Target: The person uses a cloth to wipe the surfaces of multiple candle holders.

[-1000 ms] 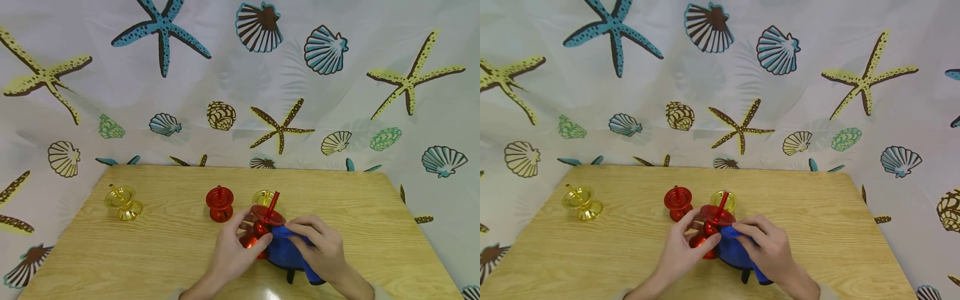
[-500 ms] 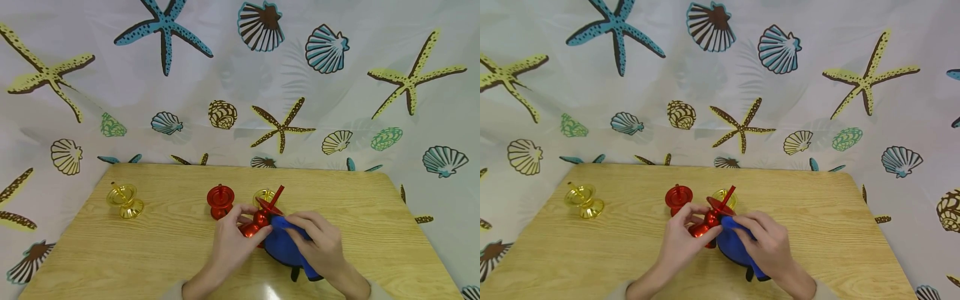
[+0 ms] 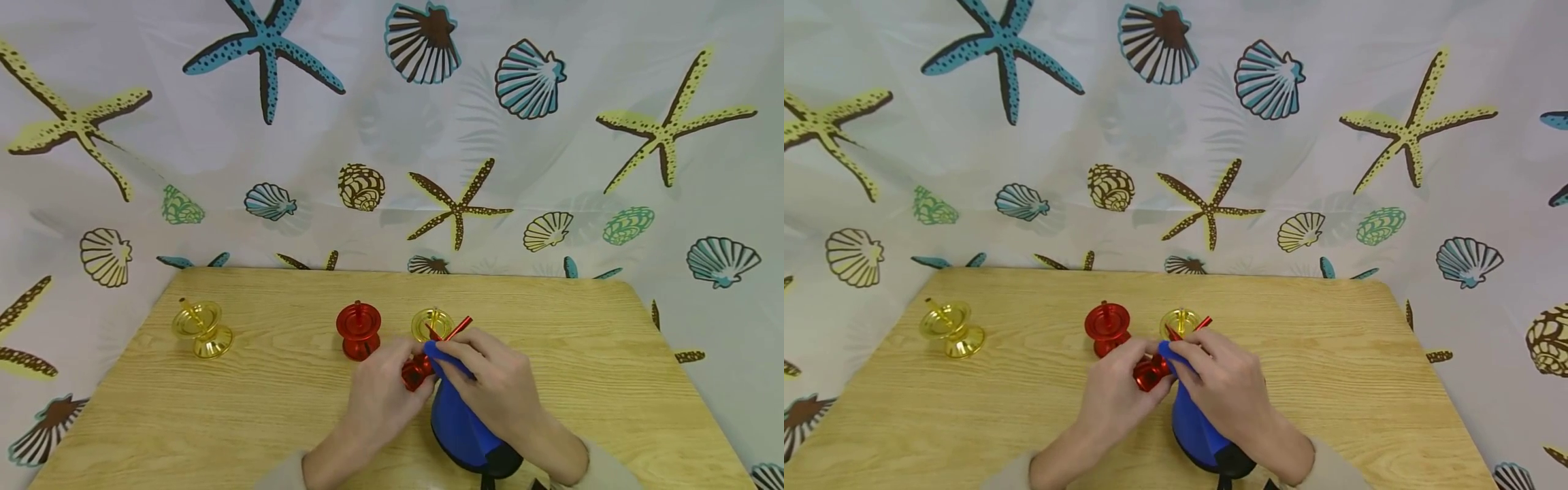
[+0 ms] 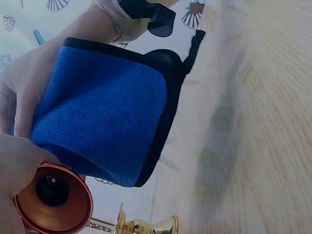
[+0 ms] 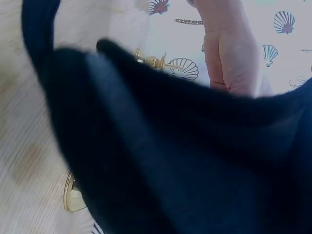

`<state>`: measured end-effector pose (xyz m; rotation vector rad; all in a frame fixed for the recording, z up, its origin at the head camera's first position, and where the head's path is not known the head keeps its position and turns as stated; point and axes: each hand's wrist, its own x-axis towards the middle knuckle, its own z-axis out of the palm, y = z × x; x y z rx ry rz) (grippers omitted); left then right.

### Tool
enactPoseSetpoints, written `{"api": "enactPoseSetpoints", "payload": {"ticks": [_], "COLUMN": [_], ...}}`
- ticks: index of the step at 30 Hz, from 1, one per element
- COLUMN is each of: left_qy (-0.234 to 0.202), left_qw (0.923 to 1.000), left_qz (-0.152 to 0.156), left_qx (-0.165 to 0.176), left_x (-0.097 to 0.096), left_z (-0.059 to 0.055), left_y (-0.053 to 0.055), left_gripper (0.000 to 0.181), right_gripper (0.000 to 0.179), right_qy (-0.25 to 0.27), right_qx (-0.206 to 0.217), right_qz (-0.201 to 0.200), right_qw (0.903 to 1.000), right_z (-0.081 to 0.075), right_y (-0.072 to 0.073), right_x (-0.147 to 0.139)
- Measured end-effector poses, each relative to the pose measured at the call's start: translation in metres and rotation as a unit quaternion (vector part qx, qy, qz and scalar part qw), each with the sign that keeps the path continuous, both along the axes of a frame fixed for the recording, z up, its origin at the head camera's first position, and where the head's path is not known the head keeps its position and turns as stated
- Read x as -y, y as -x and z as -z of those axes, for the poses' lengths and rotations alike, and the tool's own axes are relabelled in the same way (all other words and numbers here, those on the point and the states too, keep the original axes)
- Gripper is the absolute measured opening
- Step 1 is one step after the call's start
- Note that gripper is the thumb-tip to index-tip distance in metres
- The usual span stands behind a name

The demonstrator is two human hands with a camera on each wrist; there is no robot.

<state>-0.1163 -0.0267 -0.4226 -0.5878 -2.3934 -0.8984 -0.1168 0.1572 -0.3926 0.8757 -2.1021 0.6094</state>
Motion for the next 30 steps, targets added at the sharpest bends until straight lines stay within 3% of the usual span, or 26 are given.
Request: {"api": "enactPoseSetpoints", "payload": {"ticks": [5, 10, 13, 15, 17, 26, 28, 30], "left_qy": [-0.025, -0.072, -0.108, -0.136, -0.166, -0.286, -0.297, -0.302], "left_qw": [0.9995, 0.9954, 0.9887, 0.9807, 0.9705, 0.914, 0.9068, 0.9044], "left_qz": [0.008, 0.012, 0.014, 0.015, 0.017, 0.04, 0.044, 0.046], "left_qx": [0.017, 0.062, 0.103, 0.139, 0.174, 0.285, 0.296, 0.298], "left_x": [0.003, 0.005, 0.006, 0.007, 0.008, 0.009, 0.01, 0.01], "left_z": [0.001, 0.001, 0.0, -0.001, -0.003, -0.012, -0.013, -0.013], "left_y": [0.002, 0.001, 0.001, 0.001, 0.0, -0.002, -0.002, -0.003], "left_gripper": [0.042, 0.04, 0.038, 0.036, 0.035, 0.033, 0.033, 0.032], "right_gripper": [0.035, 0.038, 0.022, 0.015, 0.025, 0.029, 0.028, 0.027], "right_qy": [0.004, 0.026, 0.039, 0.046, 0.053, 0.1, 0.111, 0.121], "right_qx": [0.006, 0.003, 0.003, 0.008, 0.01, 0.019, 0.015, 0.012], "right_qz": [0.001, -0.018, -0.032, -0.038, -0.04, -0.049, -0.054, -0.06], "right_qw": [1.0, 0.9995, 0.9987, 0.9982, 0.9977, 0.9936, 0.9922, 0.9908], "right_z": [0.002, 0.009, 0.015, 0.019, 0.023, 0.04, 0.041, 0.043], "right_y": [-0.001, -0.003, -0.003, -0.003, -0.002, 0.005, 0.006, 0.007], "right_x": [-0.001, -0.005, -0.008, -0.01, -0.013, -0.021, -0.022, -0.022]}}
